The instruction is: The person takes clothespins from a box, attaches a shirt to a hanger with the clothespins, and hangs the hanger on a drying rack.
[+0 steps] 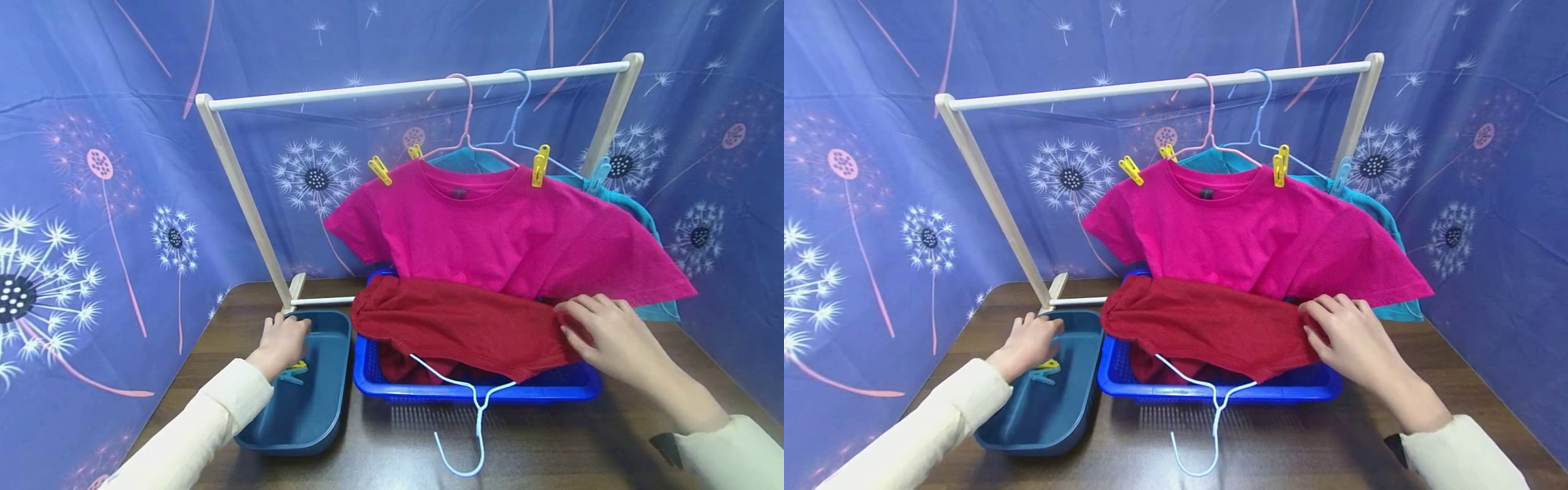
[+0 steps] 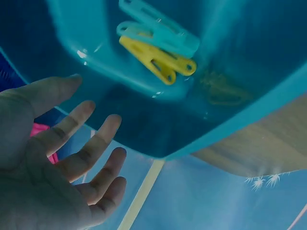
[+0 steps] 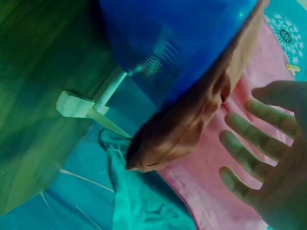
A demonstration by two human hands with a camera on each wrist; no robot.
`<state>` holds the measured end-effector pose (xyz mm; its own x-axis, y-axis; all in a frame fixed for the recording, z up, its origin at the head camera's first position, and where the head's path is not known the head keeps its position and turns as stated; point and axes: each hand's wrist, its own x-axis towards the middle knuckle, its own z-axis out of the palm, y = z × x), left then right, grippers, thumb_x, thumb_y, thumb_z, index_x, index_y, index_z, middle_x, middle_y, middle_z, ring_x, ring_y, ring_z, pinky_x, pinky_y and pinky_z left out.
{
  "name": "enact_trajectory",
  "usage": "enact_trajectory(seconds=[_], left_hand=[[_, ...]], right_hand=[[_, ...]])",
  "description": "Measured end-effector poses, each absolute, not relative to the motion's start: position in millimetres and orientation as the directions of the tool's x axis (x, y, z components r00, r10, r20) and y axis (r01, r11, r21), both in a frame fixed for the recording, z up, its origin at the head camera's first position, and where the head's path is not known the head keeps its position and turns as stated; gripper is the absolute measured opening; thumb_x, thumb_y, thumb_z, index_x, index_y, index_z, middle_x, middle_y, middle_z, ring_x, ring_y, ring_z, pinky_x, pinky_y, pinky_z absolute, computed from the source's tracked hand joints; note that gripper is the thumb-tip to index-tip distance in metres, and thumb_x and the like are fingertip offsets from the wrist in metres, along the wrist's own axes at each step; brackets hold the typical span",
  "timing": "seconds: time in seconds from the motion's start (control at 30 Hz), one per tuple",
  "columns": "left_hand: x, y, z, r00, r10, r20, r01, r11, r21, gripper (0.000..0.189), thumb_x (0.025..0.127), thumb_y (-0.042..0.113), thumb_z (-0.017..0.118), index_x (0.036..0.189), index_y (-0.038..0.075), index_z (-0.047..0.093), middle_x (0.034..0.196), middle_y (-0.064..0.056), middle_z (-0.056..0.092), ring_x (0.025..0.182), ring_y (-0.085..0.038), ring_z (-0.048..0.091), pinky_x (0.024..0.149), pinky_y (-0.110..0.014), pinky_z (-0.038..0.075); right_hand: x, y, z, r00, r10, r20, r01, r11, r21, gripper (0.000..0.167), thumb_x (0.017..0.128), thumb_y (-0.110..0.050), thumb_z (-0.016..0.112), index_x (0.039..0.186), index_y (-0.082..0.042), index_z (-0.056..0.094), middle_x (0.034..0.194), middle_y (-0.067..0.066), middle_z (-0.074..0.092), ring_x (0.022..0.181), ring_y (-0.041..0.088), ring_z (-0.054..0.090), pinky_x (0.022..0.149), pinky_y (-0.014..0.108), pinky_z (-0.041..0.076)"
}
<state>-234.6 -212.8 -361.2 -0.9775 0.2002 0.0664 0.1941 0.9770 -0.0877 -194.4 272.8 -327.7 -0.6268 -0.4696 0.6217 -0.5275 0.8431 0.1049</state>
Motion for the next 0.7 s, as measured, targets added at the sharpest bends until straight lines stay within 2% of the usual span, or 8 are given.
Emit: enact_trajectory(seconds=[0.17,0.53,0.7], left_hand=[[-224.6,-211.5,-365.1,-0.977,0.213,-0.011,0.213,0.973,-0.088,0.027,0.073,0.013,0.072,0.098,0.01,0.064,0.092,-0.013,0.064,0.085,-0.033,0.05,0.075,-0.048,0.036],[-211.4,-208.9,-370.3,-0.971,0.222,-0.092,0.23,0.97,-0.079,0.03,0.062,0.007,0.08,0.087,0.01,0.063,0.081,-0.009,0.063,0.077,-0.028,0.046,0.071,-0.043,0.034],[-211.5,-209.3,-376.4,-0.97,0.222,-0.095,0.23,0.97,-0.079,0.027,0.064,0.007,0.079,0.084,0.01,0.063,0.076,-0.006,0.061,0.074,-0.025,0.045,0.067,-0.039,0.032]], right_hand=[[-191.7,276.9,-335.8,-0.64,-0.505,0.579,-0.541,0.832,0.127,0.038,0.058,-0.013,0.072,0.096,-0.01,0.064,0.091,0.007,0.064,0.081,0.026,0.056,0.063,0.044,0.039],[-185.2,281.1,-341.6,-0.697,-0.524,0.489,-0.533,0.835,0.136,0.049,0.053,-0.013,0.076,0.1,-0.015,0.064,0.098,0.004,0.062,0.085,0.026,0.057,0.061,0.042,0.039],[-183.8,281.5,-342.4,-0.713,-0.529,0.46,-0.53,0.836,0.14,0.052,0.051,-0.014,0.078,0.101,-0.016,0.063,0.099,0.003,0.061,0.086,0.026,0.057,0.062,0.042,0.039]])
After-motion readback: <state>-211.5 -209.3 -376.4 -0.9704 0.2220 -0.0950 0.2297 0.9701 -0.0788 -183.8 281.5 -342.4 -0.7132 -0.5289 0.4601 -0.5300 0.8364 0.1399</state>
